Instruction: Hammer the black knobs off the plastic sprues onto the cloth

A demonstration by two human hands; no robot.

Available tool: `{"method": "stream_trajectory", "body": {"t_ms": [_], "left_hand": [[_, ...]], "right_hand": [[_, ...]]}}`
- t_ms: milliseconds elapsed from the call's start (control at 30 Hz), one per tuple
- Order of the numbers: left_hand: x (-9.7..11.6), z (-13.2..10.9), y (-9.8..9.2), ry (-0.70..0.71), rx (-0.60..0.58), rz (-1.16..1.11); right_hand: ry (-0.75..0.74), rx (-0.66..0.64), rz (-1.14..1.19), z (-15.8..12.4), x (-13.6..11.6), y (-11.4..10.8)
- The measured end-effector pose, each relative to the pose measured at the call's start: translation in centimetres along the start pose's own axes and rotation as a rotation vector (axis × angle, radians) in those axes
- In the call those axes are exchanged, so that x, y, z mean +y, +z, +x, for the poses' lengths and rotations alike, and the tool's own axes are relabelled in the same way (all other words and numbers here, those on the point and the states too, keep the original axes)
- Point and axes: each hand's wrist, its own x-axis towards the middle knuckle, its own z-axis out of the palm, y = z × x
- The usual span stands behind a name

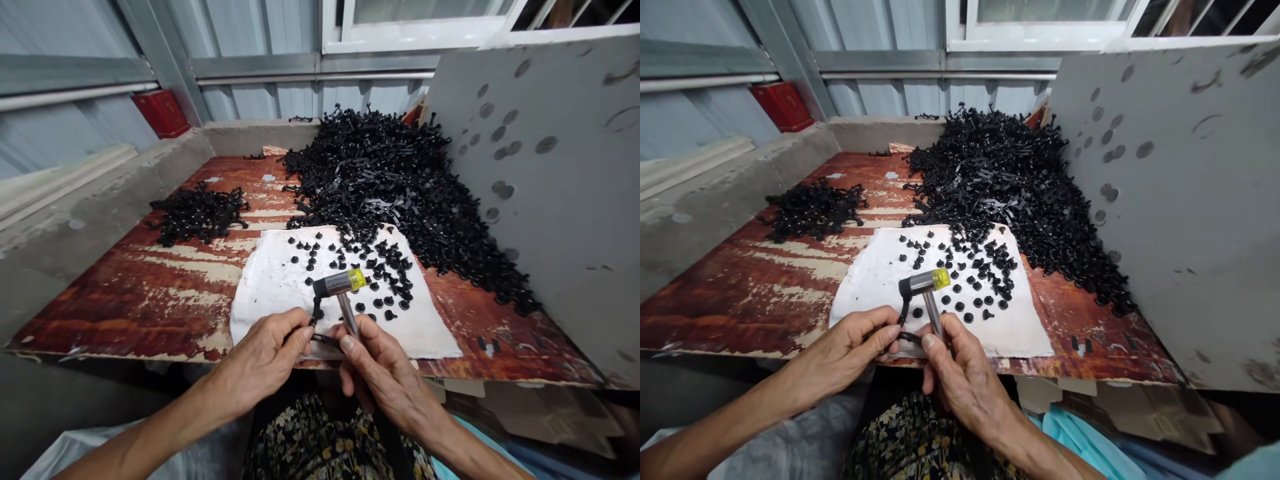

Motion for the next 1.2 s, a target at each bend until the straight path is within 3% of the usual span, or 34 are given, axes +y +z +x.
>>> {"method": "stream_trajectory", "body": {"t_ms": [133, 333, 567, 1200], "left_hand": [[-0.4, 0.7, -0.1, -0.140, -0.023, -0.259], [-0.8, 1.1, 0.0, -0.187, -0.017, -0.258], [-1.6, 1.4, -0.3, -0.133, -0.100, -0.208], [-1.4, 1.9, -0.5, -0.176, -0.113, -0.162]], "right_hand": [[-0.027, 0.149, -0.126, -0.9, 0.1, -1.6], [0.014, 0.282, -0.045, -0.9, 0.6, -2.9], [0.023, 0.271, 0.012, -0.7, 0.5, -3.1], [-0.008, 0.294, 0.145, -0.4, 0.8, -3.2]]}}
